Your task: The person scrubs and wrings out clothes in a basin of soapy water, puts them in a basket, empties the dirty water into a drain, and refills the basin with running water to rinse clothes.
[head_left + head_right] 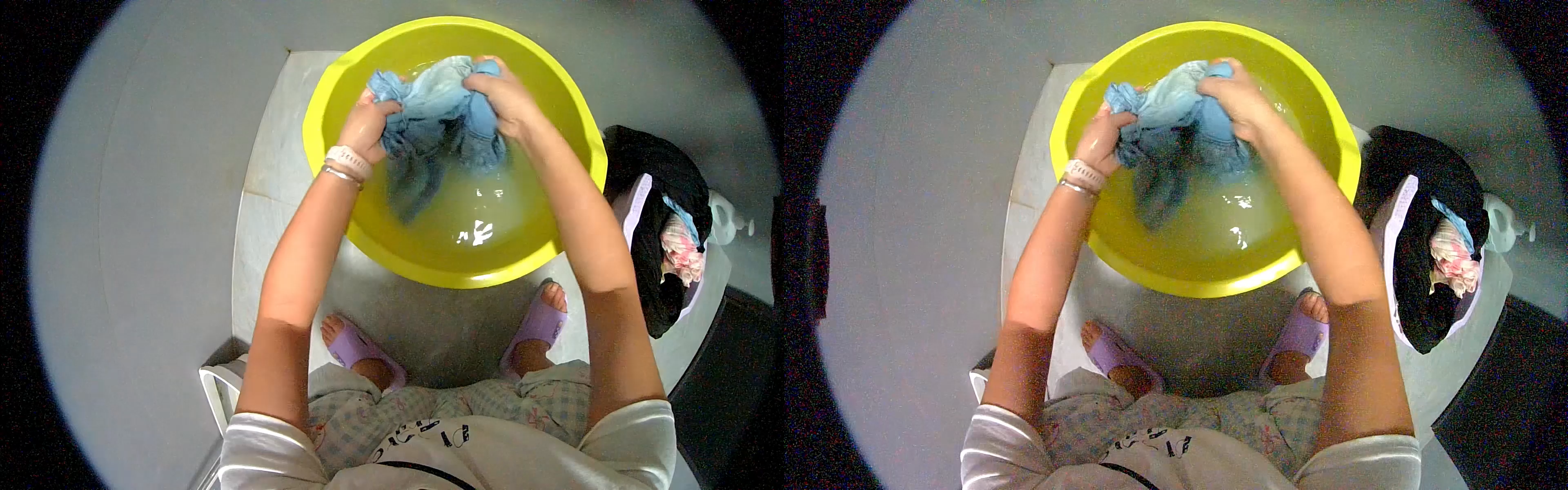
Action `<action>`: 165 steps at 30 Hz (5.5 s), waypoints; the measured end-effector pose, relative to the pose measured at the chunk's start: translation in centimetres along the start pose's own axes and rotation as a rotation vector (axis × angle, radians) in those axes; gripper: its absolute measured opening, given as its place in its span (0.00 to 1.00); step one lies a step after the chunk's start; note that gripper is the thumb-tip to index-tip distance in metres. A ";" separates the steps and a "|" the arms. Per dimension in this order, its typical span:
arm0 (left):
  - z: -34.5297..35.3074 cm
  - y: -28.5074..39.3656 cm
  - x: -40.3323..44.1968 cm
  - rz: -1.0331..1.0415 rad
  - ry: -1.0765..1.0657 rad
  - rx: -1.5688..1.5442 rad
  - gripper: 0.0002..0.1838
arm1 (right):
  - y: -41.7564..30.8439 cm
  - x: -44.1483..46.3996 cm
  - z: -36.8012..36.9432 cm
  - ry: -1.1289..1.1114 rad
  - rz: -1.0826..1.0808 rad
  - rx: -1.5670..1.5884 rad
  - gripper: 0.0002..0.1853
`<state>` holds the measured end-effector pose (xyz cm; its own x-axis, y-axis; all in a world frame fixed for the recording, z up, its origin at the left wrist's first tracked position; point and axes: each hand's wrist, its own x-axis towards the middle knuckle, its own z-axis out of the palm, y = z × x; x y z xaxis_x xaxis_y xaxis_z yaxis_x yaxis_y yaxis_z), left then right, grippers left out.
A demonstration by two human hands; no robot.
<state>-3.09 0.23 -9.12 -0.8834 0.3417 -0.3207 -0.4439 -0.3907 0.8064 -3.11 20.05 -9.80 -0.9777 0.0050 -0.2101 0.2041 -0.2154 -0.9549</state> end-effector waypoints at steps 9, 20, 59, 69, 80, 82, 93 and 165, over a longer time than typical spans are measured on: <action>1.8 -1.0 0.6 0.054 0.088 -0.072 0.16 | -0.5 -4.9 9.3 0.245 -0.791 -0.811 0.14; 3.2 -1.8 -0.4 -0.123 0.019 -0.295 0.15 | 0.8 -0.7 6.6 0.358 -0.624 -0.983 0.13; -0.5 -6.4 4.2 -0.221 0.392 0.033 0.21 | 7.7 6.1 2.2 0.216 -0.085 -1.231 0.19; -0.6 -5.3 3.1 -0.150 0.014 -0.512 0.23 | 0.5 -2.2 10.9 0.145 -0.608 -0.997 0.16; -0.7 -7.6 4.9 0.078 0.112 0.664 0.23 | 1.0 2.1 5.6 0.236 -0.533 -1.203 0.20; 1.8 -4.5 2.9 -0.022 0.210 0.900 0.22 | 1.4 2.3 3.1 0.292 -0.362 -1.314 0.20; 1.8 -7.8 2.0 0.172 0.335 1.604 0.12 | 6.5 2.1 0.9 -0.058 -0.304 -1.632 0.20; 1.8 -6.4 4.8 -0.090 0.529 0.398 0.33 | 2.1 -0.3 3.9 0.174 -0.288 -0.584 0.14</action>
<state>-4.17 5.96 -14.95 -0.8450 -0.1467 -0.5142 -0.5198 0.0000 0.8543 -2.57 15.75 -10.95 -0.9849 0.1508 0.0854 -0.0218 0.3810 -0.9243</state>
